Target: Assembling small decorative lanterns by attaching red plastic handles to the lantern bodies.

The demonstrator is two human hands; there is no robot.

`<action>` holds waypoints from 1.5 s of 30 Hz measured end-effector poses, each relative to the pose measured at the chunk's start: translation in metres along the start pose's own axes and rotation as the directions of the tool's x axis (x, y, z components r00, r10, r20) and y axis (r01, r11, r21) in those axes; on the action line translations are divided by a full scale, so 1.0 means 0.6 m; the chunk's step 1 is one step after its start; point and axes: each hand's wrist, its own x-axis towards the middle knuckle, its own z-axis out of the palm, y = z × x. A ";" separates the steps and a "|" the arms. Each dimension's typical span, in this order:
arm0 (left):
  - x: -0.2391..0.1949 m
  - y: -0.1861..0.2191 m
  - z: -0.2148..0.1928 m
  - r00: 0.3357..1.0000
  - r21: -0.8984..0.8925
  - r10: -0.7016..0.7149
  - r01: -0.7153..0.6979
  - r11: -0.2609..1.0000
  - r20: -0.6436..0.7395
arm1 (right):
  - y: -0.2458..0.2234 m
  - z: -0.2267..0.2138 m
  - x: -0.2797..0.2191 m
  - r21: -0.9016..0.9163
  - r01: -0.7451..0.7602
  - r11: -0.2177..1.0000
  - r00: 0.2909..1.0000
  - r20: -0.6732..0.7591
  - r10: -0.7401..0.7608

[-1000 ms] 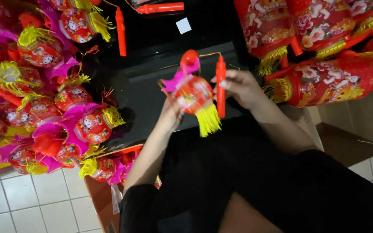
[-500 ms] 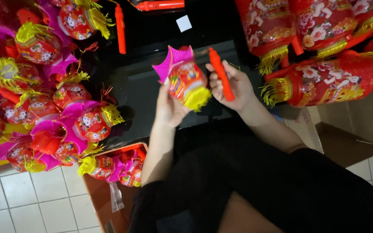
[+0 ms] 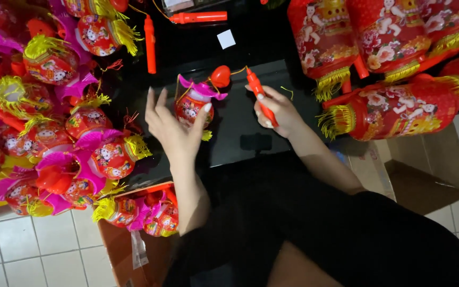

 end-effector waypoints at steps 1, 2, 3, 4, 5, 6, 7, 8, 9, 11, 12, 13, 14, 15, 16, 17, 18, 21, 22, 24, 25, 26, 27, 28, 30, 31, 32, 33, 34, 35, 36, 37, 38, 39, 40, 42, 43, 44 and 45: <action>0.004 0.022 -0.011 0.994 -0.093 0.082 -0.089 0.992 -0.075 | 0.006 -0.005 0.004 0.003 -0.001 1.000 1.000 -0.024 0.001; 0.010 0.046 -0.020 0.995 -0.089 0.073 -0.080 0.993 -0.075 | 0.003 0.000 0.002 0.002 -0.010 1.000 1.000 -0.022 0.010; 0.018 0.068 -0.029 0.979 -0.260 0.193 -0.203 0.944 -0.063 | 0.000 0.006 0.001 0.009 -0.012 1.000 1.000 -0.025 0.012; 0.028 0.093 -0.035 0.947 -0.428 0.314 -0.314 0.847 -0.075 | -0.006 0.008 0.001 0.014 -0.008 1.000 0.999 -0.032 0.008; 0.029 0.103 -0.027 0.948 -0.430 0.309 -0.310 0.848 -0.074 | -0.004 0.010 0.001 0.011 -0.011 1.000 0.999 -0.034 0.011; 0.032 0.113 -0.018 0.926 -0.448 0.364 -0.286 0.847 0.096 | -0.003 0.010 0.001 0.016 0.003 1.000 0.999 -0.054 -0.002; 0.034 0.124 -0.008 0.873 -0.462 0.410 -0.260 0.848 0.262 | -0.002 0.010 0.000 0.020 0.017 1.000 0.997 -0.074 -0.016; 0.043 0.140 -0.002 0.873 -0.467 0.411 -0.258 0.846 0.263 | 0.007 -0.002 0.004 0.017 0.018 1.000 0.997 -0.080 -0.017; 0.051 0.155 0.004 0.727 -0.285 0.284 -0.126 0.950 0.625 | 0.016 -0.014 0.007 0.004 0.037 0.999 0.999 -0.040 -0.036; 0.063 0.156 0.046 0.471 -0.061 0.085 -0.066 0.996 0.878 | 0.046 -0.053 0.016 -0.014 0.054 0.998 0.998 -0.006 -0.054; 0.069 0.143 0.082 0.443 -0.139 0.090 0.080 0.987 0.892 | 0.065 -0.079 0.024 -0.008 0.051 0.999 0.998 -0.026 -0.051; 0.075 0.131 0.119 0.414 -0.207 0.099 0.225 0.952 0.905 | 0.084 -0.105 0.033 -0.002 0.047 0.999 0.998 -0.046 -0.047; 0.067 0.104 0.164 0.411 -0.206 0.099 0.224 0.952 0.906 | 0.074 -0.098 0.035 0.000 0.048 0.999 0.998 -0.049 -0.048; 0.060 0.077 0.209 0.444 -0.386 0.170 0.459 0.800 0.880 | 0.064 -0.091 0.037 -0.006 0.017 1.000 0.999 -0.038 -0.018; 0.053 0.048 0.253 0.490 -0.521 0.222 0.641 0.563 0.843 | 0.056 -0.083 0.040 -0.007 -0.010 1.000 1.000 -0.027 0.010; 0.062 0.032 0.272 0.483 -0.516 0.224 0.640 0.569 0.847 | 0.037 -0.080 0.055 0.000 -0.006 1.000 0.999 -0.032 0.006; 0.072 0.015 0.290 0.428 -0.515 0.304 0.791 0.330 0.851 | 0.019 -0.076 0.068 0.135 -0.135 0.982 0.986 0.117 0.119; 0.078 -0.014 0.318 0.429 -0.461 0.376 0.887 -0.003 0.821 | -0.015 -0.053 0.088 0.175 -0.257 0.950 0.949 0.229 0.215; 0.083 -0.023 0.320 0.489 -0.490 0.354 0.867 -0.094 0.797 | -0.025 -0.039 0.098 0.083 -0.253 0.964 0.953 0.190 0.234; 0.079 -0.021 0.319 0.558 -0.539 0.323 0.828 -0.153 0.765 | -0.028 -0.016 0.090 0.094 -0.202 0.975 0.970 0.158 0.186; 0.074 -0.024 0.318 0.625 -0.584 0.284 0.780 -0.223 0.727 | -0.027 -0.004 0.084 0.096 -0.160 0.982 0.982 0.119 0.148; 0.076 -0.027 0.319 0.628 -0.587 0.276 0.778 -0.223 0.728 | -0.028 -0.006 0.082 0.098 -0.167 0.981 0.980 0.125 0.155; 0.079 -0.031 0.320 0.655 -0.597 0.259 0.755 -0.270 0.710 | -0.029 -0.008 0.080 0.033 -0.179 0.983 0.976 0.131 0.174; 0.083 -0.032 0.325 0.681 -0.606 0.245 0.729 -0.319 0.690 | -0.033 -0.012 0.079 -0.036 -0.187 0.982 0.972 0.134 0.191; 0.091 -0.044 0.324 0.686 -0.629 0.230 0.727 -0.277 0.691 | -0.052 0.008 0.063 -0.069 -0.138 0.988 0.984 0.102 0.144; 0.096 -0.046 0.326 0.687 -0.648 0.219 0.726 -0.231 0.692 | -0.064 0.015 0.054 -0.102 -0.084 0.991 0.993 0.069 0.091; 0.099 -0.046 0.321 0.690 -0.648 0.219 0.723 -0.240 0.690 | -0.064 0.016 0.053 -0.110 -0.087 0.990 0.993 0.067 0.095; 0.101 -0.045 0.315 0.675 -0.641 0.249 0.738 -0.212 0.695 | -0.064 0.017 0.051 -0.204 -0.031 0.978 1.000 -0.002 0.031; 0.106 -0.045 0.308 0.660 -0.636 0.278 0.750 -0.182 0.698 | -0.064 0.020 0.051 -0.300 0.020 0.954 0.997 -0.061 -0.040; 0.105 -0.046 0.307 0.664 -0.638 0.278 0.746 -0.190 0.694 | -0.053 0.006 0.056 -0.308 0.018 0.951 0.998 -0.059 -0.038; 0.106 -0.045 0.306 0.687 -0.674 0.306 0.720 -0.166 0.659 | -0.043 -0.009 0.061 -0.604 0.156 0.781 0.963 -0.083 -0.256; 0.108 -0.044 0.306 0.707 -0.708 0.335 0.691 -0.144 0.623 | -0.034 -0.024 0.066 -0.833 0.229 0.503 0.888 -0.033 -0.459; 0.106 -0.047 0.313 0.708 -0.707 0.342 0.691 -0.152 0.618 | -0.032 -0.020 0.062 -0.839 0.227 0.494 0.885 -0.034 -0.464; 0.104 -0.050 0.322 0.725 -0.720 0.309 0.676 -0.155 0.615 | -0.029 -0.017 0.059 -0.887 0.365 0.284 0.784 0.128 -0.607; 0.099 -0.053 0.330 0.740 -0.731 0.275 0.665 -0.156 0.614 | -0.024 -0.015 0.052 -0.885 0.463 0.051 0.653 0.302 -0.695; 0.096 -0.054 0.334 0.741 -0.724 0.263 0.666 -0.179 0.618 | -0.033 -0.003 0.045 -0.859 0.512 0.004 0.611 0.360 -0.705; 0.094 -0.056 0.335 0.744 -0.721 0.244 0.665 -0.193 0.622 | -0.036 0.004 0.042 -0.824 0.565 -0.035 0.565 0.417 -0.712; 0.095 -0.058 0.338 0.744 -0.718 0.247 0.666 -0.201 0.621 | -0.034 0.000 0.040 -0.827 0.560 -0.040 0.568 0.419 -0.709; 0.096 -0.061 0.341 0.742 -0.710 0.239 0.670 -0.217 0.627 | -0.033 -0.004 0.038 -0.838 0.508 0.199 0.678 0.246 -0.693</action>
